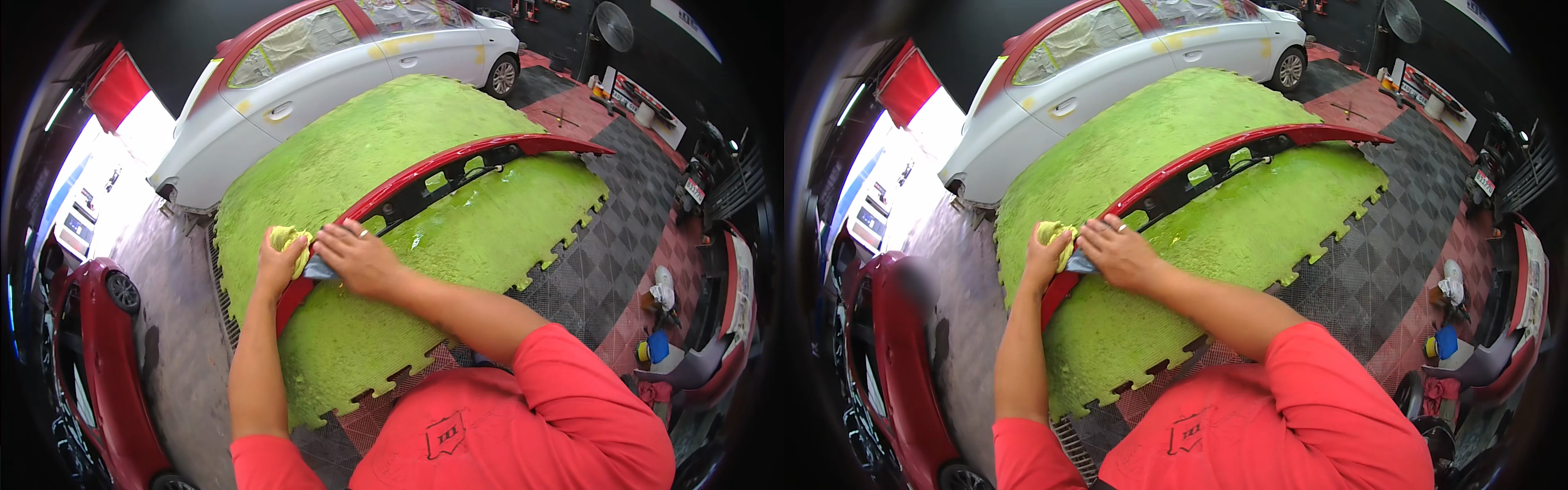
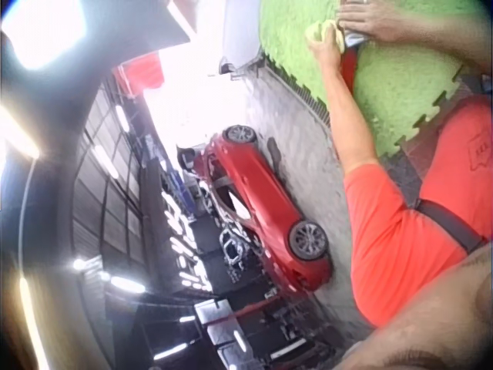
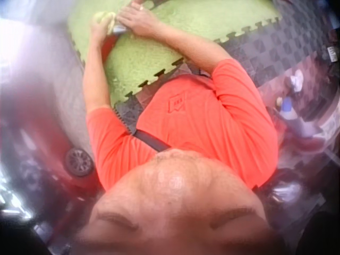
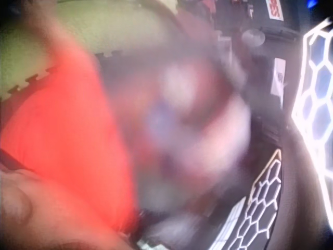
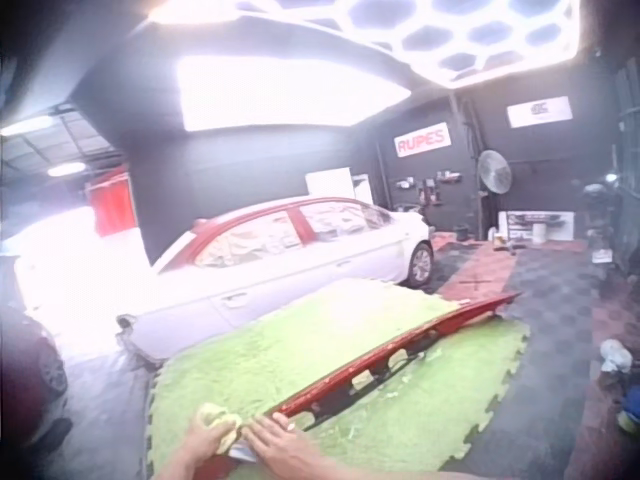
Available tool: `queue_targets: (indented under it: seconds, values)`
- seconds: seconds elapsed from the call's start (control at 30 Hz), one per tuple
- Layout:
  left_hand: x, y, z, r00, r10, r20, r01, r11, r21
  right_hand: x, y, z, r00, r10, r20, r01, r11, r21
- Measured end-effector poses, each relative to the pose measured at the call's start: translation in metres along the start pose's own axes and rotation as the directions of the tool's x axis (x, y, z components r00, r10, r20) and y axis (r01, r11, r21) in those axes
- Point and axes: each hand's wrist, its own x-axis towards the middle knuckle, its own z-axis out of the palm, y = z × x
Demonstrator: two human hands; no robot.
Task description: The person uses a sanding block to smooth the surface of a red car bumper resting on a green mat. They periodically wipe the bumper with a yellow cloth to remove residue while continuing to sand the surface.
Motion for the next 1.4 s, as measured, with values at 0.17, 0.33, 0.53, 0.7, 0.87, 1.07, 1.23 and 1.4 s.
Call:
queue_targets:
  seconds: [0.17,0.33,0.53,0.7,0.87,1.07,1.23,1.4]
  values:
    - [-0.009,0.015,0.004,1.0,-0.018,0.004,0.018,1.0,0.007,-0.036,0.101,-0.052,0.983,0.178,-0.038,-0.182,0.969,-0.165]
    - [-0.008,0.017,0.002,1.0,-0.002,0.019,0.002,1.0,0.018,-0.072,0.192,-0.093,0.921,0.387,-0.049,-0.381,0.867,-0.321]
    - [-0.011,0.02,0.002,0.998,-0.042,0.04,0.043,0.999,-0.026,-0.114,0.268,-0.12,0.819,0.57,-0.071,-0.546,0.734,-0.403]
    - [-0.013,0.019,0.0,0.997,-0.056,0.061,0.06,0.997,-0.057,-0.149,0.313,-0.151,0.729,0.68,-0.077,-0.612,0.597,-0.519]
    - [-0.019,0.03,0.001,0.99,-0.101,0.094,0.109,0.991,-0.081,-0.182,0.34,-0.184,0.661,0.744,-0.103,-0.621,0.465,-0.631]
    - [-0.022,0.029,0.004,1.0,-0.004,0.021,0.003,0.998,0.062,-0.241,0.356,-0.222,0.534,0.824,-0.19,-0.714,0.319,-0.623]
    - [-0.021,0.026,0.002,1.0,0.022,-0.003,-0.022,0.994,0.104,-0.282,0.363,-0.25,0.457,0.86,-0.227,-0.766,0.251,-0.592]
    - [-0.021,0.033,0.007,0.999,0.018,-0.029,-0.015,0.993,0.114,-0.274,0.375,-0.245,0.512,0.811,-0.283,-0.764,0.279,-0.582]
